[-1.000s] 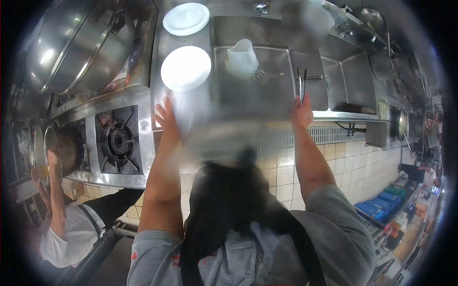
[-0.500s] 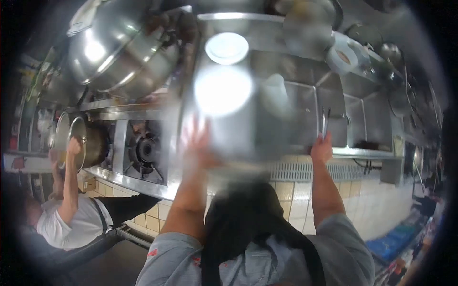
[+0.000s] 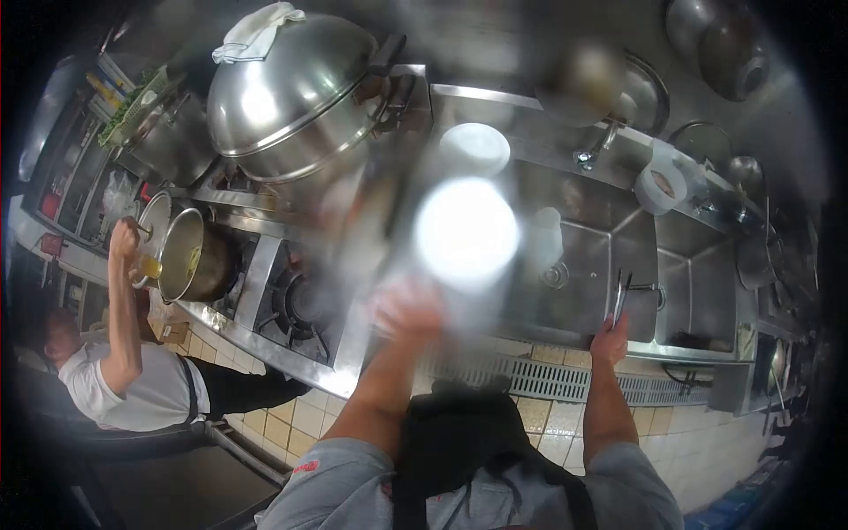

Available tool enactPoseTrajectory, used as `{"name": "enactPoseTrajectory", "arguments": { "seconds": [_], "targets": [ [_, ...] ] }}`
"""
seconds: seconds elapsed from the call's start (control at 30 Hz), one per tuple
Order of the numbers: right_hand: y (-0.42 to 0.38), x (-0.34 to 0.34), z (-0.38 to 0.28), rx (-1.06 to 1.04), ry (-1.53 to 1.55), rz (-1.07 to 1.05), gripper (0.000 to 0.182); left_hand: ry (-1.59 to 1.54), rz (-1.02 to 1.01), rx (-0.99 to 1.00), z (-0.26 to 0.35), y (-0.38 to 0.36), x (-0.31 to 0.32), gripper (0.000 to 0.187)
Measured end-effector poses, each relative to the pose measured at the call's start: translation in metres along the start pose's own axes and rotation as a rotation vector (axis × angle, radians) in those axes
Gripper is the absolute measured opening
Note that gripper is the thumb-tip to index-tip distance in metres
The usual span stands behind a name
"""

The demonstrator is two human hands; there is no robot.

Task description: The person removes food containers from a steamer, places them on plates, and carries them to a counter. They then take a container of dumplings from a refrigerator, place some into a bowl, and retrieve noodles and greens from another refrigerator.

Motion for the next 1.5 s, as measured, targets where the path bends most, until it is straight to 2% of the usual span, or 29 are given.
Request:
{"name": "enactPoseTrajectory", "arguments": {
  "seconds": [0.03, 0.1, 0.2, 0.33, 0.43, 0.6, 1.5],
  "targets": [
    [0.000, 0.000, 0.000, -0.002, 0.006, 0.005, 0.042, -0.009, -0.087, -0.034, 0.001, -0.001, -0.006, 0.139],
    [0.002, 0.005, 0.005, 0.003, 0.009, 0.001, 0.042, -0.027, -0.217, 0.035, 0.022, -0.031, -0.067, 0.140],
    [0.004, 0.010, 0.007, -0.025, 0.017, 0.063, 0.041, -0.015, -0.235, 0.022, 0.023, -0.032, -0.069, 0.140],
    [0.004, 0.008, 0.005, -0.008, 0.015, -0.006, 0.041, -0.015, -0.236, 0.023, 0.023, -0.033, -0.071, 0.140],
    [0.000, 0.004, 0.003, -0.031, 0.044, 0.082, 0.041, -0.030, -0.235, 0.019, 0.022, -0.032, -0.069, 0.140],
    [0.001, 0.001, 0.001, 0.017, 0.050, -0.012, 0.043, -0.040, -0.204, 0.034, 0.022, -0.032, -0.068, 0.140],
    [0.002, 0.007, 0.006, -0.047, 0.030, 0.073, 0.041, -0.025, -0.230, 0.023, 0.024, -0.033, -0.070, 0.142]
  ]
}}
Point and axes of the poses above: each hand's wrist, its own y-axis towards the middle knuckle, its own x-axis out of the palm, z = x × y, the point moved 5 cm from there along y, towards the middle knuckle, and after that the axes turned 4 degrees about -y, right-handed, at the moved point
